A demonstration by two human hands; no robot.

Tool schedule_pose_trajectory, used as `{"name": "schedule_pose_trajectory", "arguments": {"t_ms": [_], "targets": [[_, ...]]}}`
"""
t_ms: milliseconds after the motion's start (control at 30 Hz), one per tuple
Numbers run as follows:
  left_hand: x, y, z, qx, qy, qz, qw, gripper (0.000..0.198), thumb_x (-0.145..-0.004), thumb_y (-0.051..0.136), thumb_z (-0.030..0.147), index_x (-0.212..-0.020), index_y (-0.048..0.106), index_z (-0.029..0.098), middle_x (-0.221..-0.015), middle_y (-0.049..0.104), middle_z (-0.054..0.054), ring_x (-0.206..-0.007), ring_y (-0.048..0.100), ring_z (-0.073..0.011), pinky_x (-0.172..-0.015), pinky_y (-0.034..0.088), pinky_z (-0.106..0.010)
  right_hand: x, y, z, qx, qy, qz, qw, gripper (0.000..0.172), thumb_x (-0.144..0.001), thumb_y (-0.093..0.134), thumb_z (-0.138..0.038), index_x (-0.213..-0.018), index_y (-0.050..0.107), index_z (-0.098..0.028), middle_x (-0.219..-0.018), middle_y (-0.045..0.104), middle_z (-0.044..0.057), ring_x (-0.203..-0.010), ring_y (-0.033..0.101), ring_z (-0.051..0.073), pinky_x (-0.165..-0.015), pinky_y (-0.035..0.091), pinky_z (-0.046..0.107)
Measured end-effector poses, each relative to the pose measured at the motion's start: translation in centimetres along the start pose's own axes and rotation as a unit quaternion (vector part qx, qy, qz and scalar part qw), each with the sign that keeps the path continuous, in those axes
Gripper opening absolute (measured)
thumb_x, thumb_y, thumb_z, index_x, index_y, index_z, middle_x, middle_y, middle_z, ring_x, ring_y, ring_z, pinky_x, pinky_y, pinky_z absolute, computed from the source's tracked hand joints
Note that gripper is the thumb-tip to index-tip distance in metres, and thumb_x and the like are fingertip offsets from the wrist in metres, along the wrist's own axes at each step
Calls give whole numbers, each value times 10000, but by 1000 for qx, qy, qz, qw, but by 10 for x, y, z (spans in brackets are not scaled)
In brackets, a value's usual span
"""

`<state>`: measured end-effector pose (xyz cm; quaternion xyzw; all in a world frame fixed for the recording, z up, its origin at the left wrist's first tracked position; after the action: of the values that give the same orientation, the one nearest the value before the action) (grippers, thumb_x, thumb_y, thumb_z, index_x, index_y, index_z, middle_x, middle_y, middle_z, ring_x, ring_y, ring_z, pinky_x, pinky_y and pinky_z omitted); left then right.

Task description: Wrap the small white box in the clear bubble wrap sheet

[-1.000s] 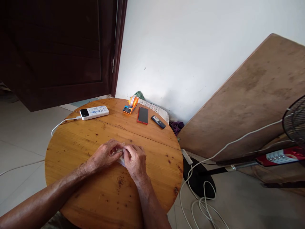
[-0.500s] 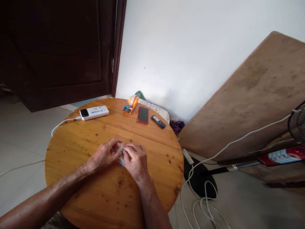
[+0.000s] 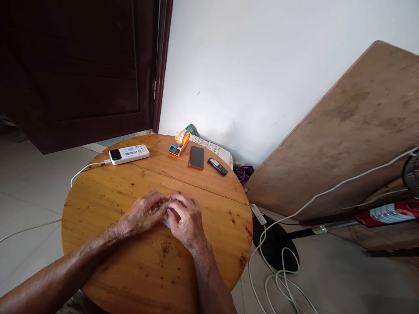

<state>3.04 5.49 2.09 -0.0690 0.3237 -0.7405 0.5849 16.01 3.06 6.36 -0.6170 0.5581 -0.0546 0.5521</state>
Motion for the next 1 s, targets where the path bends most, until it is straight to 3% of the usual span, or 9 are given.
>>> {"name": "schedule_pose_trajectory", "arguments": {"t_ms": [333, 733, 1000], "targets": [[0, -2, 2, 10, 1, 8, 1000, 229, -859, 599, 286, -1067, 670, 222, -869, 626, -20, -686, 572, -124, -651, 466, -237, 0, -8, 4, -64, 40, 2, 997, 155, -842, 553, -189, -750, 673, -224, -1077, 691, 74, -979, 650, 227, -885, 482, 378], [1, -4, 6, 46, 18, -15, 999, 336, -779, 587, 176, -1107, 652, 210, -859, 585, -15, -695, 556, -131, -633, 447, -244, 2, 1, 7, -114, 52, -45, 991, 203, -830, 545, -129, -845, 716, -237, -1122, 672, 66, -1061, 636, 220, -934, 487, 381], [2, -1, 1, 46, 7, -13, 999, 290, -806, 597, 226, -1091, 648, 204, -862, 591, -14, -705, 559, -133, -638, 445, -251, 1, -8, 13, -107, 62, -4, 992, 160, -836, 534, -135, -818, 669, -220, -1087, 685, 77, -1040, 645, 231, -907, 492, 384]]}}
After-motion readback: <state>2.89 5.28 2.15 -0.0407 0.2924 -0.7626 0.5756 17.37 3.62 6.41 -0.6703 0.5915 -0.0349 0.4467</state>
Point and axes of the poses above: each hand's wrist, its own x-axis away from the middle knuckle, its own y-axis out of the palm, z = x × y, the point moved 7 cm from there along -x, towards the middle knuckle
